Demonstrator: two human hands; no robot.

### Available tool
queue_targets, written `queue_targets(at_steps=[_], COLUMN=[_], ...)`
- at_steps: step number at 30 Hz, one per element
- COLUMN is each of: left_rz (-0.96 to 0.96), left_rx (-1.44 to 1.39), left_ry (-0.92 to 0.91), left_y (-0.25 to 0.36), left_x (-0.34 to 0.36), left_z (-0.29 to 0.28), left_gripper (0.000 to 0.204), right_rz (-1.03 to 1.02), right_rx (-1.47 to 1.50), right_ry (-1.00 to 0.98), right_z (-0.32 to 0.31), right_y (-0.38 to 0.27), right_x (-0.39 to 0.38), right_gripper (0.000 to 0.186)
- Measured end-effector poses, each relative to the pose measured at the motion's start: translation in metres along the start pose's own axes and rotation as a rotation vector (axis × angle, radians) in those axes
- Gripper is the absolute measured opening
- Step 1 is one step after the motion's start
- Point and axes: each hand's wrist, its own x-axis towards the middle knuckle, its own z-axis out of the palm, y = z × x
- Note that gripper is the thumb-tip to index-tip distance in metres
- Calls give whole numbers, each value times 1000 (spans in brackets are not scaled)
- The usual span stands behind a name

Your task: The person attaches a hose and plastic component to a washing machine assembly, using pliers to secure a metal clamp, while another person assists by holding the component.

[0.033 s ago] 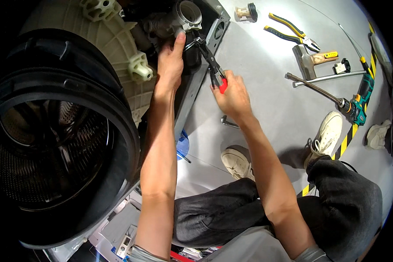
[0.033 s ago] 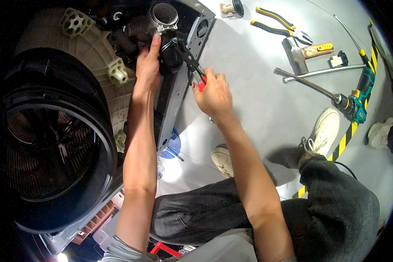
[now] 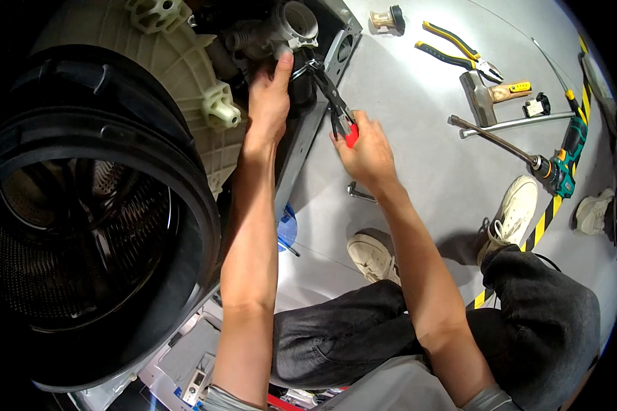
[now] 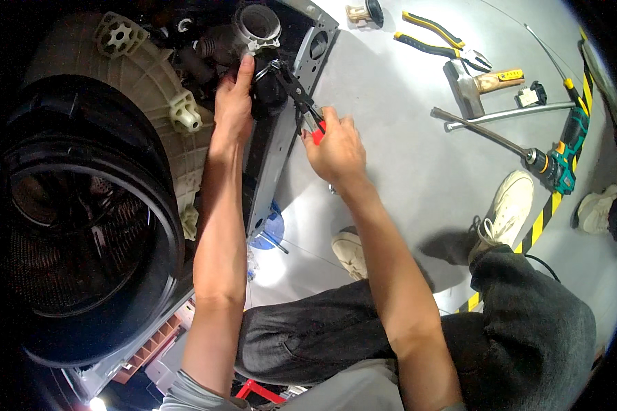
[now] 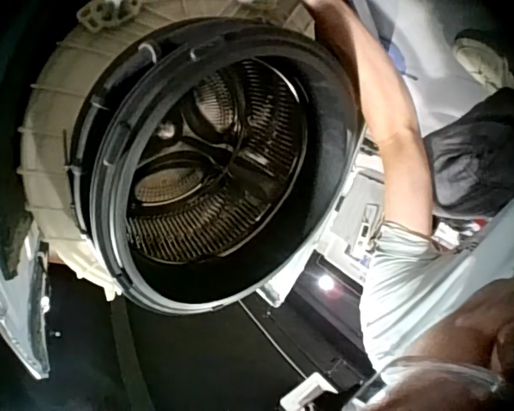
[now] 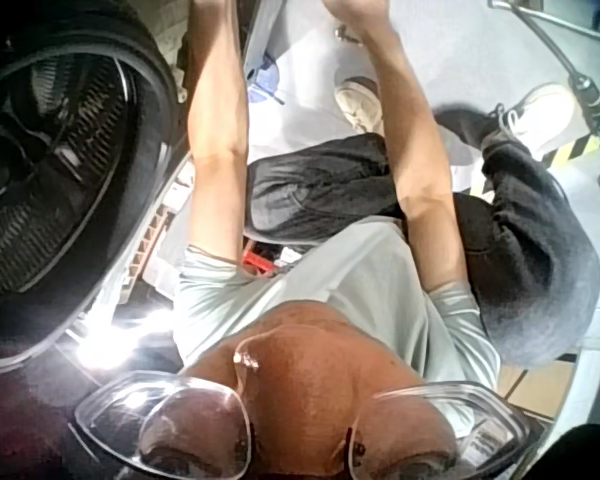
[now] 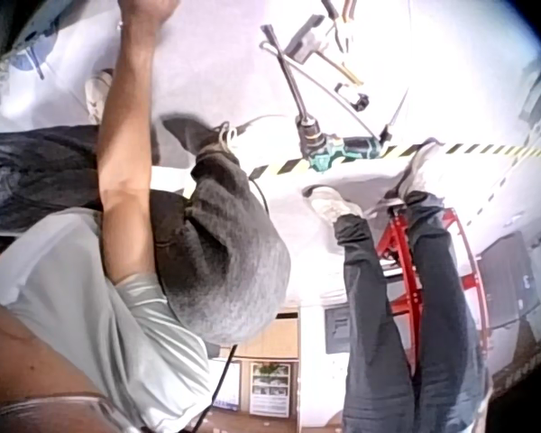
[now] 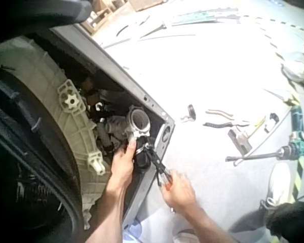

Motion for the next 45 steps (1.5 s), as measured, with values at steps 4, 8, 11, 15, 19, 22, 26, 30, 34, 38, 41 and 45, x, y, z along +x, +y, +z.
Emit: queue_targets(at_steps=[4,8,11,15,19,22,26,30,34,38,41,45], left_rz=[58,38,107,48,53,59,45,-11,-15,-36,-36,-29], left_rx=[5,13,-1,57,47,55,116,158,120,94,73,65], left_ry=[-29,-67,-64,-35,-30,-32,-41,-89,-225,-317,-347,-339], left_y=[-2,0,1,2,3,2,6,10,12,8,5,5], left_x=[-1,-4,-5,-3,-5,-5,-5,-4,-7,-6,-4,-5], left_z=[5,2,9,6,8,8,8,9,-2,-13,-13,-11], left_gripper=[54,54,53,53,55,57,58,55,49,50,52,52], right_rz=[40,78,107,142,111,97,102,122,118,119,132,162], right_rx=[34,-70,-173,-207,-230,-223,-212,-178,-186,-161,-161,-151], right_ry=[86,110,104,47,33,32,-5,-33,-11,-23,-41,-66], right_z=[3,3,0,-6,-13,-16,-21,-22,-21,-18,-18,-17], right_y=[1,0,-4,-8,-7,-8,-9,-5,-3,-1,0,-1], right_x=[-4,-4,-1,4,7,7,5,1,3,3,3,3], right_gripper=[36,33,32,27,21,21,20,19,19,21,22,23])
